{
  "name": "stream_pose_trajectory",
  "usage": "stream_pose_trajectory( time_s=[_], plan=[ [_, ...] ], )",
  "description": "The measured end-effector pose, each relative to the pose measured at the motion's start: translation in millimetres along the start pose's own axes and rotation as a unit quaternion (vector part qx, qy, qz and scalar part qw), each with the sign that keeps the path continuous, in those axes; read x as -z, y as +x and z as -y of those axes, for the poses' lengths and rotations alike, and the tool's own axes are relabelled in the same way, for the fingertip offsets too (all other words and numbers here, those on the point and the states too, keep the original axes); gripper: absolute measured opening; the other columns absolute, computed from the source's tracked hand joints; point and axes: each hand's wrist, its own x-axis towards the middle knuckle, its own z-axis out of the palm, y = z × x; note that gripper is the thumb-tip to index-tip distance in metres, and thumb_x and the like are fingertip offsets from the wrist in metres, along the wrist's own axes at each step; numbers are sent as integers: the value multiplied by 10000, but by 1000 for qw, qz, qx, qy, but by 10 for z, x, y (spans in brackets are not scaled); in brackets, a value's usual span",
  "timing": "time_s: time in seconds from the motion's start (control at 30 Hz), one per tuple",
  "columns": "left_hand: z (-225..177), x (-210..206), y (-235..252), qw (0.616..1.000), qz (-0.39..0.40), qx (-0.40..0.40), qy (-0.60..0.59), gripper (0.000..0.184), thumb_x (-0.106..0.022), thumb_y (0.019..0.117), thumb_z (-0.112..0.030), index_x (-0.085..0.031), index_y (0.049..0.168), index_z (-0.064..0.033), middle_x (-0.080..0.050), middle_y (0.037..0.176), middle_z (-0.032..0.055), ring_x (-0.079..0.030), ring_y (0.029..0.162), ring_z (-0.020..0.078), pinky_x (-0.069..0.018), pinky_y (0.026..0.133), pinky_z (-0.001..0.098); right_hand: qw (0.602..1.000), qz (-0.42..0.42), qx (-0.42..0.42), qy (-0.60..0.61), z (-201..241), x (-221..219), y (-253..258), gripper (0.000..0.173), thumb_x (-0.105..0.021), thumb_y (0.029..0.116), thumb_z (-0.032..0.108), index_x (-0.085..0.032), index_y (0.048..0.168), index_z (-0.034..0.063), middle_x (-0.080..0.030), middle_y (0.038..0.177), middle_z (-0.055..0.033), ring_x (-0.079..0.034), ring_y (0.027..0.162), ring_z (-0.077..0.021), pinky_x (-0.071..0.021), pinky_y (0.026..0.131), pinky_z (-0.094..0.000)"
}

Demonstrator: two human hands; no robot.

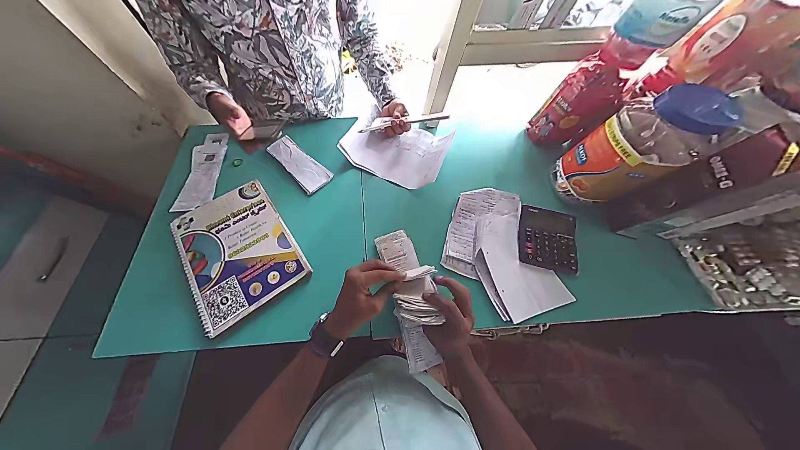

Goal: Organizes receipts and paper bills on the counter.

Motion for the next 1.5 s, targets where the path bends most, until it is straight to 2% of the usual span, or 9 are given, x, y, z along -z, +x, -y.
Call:
stream_pose_trajectory(
  time_s=[0.17, 0.27, 0.6, 0.9, 1.07, 1.17, 1.27, 1.4, 1.5],
  plan=[
    [26, -6, -102, 998, -29, -54, 0, 104, -699, 941, -55, -792, 987, -48, -755, 1022, 93, -714, 994, 115, -594, 912, 269, 999, 3, -10, 31, 0, -15, 23, 244, -767, 883, 208, -644, 1090, 251, -502, 1477, 2, -445, 1424, -191, -433, 1160, -387],
    [49, 63, -94, 993, 51, -47, -97, 159, -633, 934, -14, -767, 1020, -30, -759, 1053, 93, -697, 1064, 148, -560, 981, 330, 999, 18, 19, 39, -37, 0, 12, 244, -766, 910, 205, -626, 1109, 185, -655, 1330, -41, -562, 1335, -240, -475, 1127, -406],
    [221, -55, 357, 925, 74, 265, 261, 482, -745, 892, -349, -685, 1255, -38, -634, 1223, 206, -587, 1166, 360, -471, 1039, 479, 999, 19, 33, 16, -45, 8, -1, 241, -730, 913, 171, -618, 1127, 173, -700, 1145, -7, -631, 1182, -174, -503, 1061, -329],
    [218, -80, 130, 981, 16, 187, -48, 292, -525, 1027, -145, -562, 1245, 46, -673, 983, 77, -647, 844, 101, -557, 780, 305, 999, 10, 28, 39, -61, 10, -2, 257, -715, 919, 147, -609, 1150, 184, -695, 1159, -6, -630, 1202, -198, -486, 1102, -401],
    [107, 0, -243, 983, 133, 121, -37, 823, -485, 928, -737, -584, 1392, -66, -602, 1384, 119, -499, 1328, 252, -366, 1143, 505, 989, -19, -50, 135, -70, -28, 48, 309, -711, 912, 74, -602, 1169, 206, -674, 1200, -14, -655, 1186, -180, -553, 1053, -396],
    [-34, -190, -245, 970, 115, 169, 132, 841, -889, 706, -431, -581, 1403, -77, -640, 1304, 161, -556, 1228, 381, -420, 1055, 612, 989, -26, -54, 136, -68, -46, 60, 324, -722, 901, 69, -611, 1167, 216, -673, 1192, -5, -658, 1162, -151, -570, 1012, -346],
    [-81, -462, -259, 963, 25, 213, 166, 583, -774, 792, -177, -619, 1339, -47, -680, 1217, 171, -609, 1125, 368, -485, 1007, 536, 982, -3, -50, 183, -31, -8, 126, 392, -769, 886, 164, -617, 1241, 233, -665, 1259, -6, -639, 1214, -166, -551, 1048, -358],
    [-84, -561, -363, 955, -35, 281, 93, 591, -713, 909, -274, -555, 1375, 54, -579, 1260, 278, -579, 1180, 353, -501, 1037, 468, 916, 15, -235, 324, -79, 176, 377, 720, -538, 970, 638, -502, 1436, 90, -650, 1352, -87, -648, 1199, -243, -586, 939, -416],
    [-101, -569, -393, 958, -48, 268, 85, 605, -717, 910, -261, -540, 1364, 97, -547, 1298, 319, -563, 1214, 391, -493, 1051, 490, 888, 115, -362, 261, -256, 216, 705, 380, -542, 1036, 220, -630, 1335, 4, -727, 1145, -78, -699, 963, -152, -595, 842, -336]
  ],
)
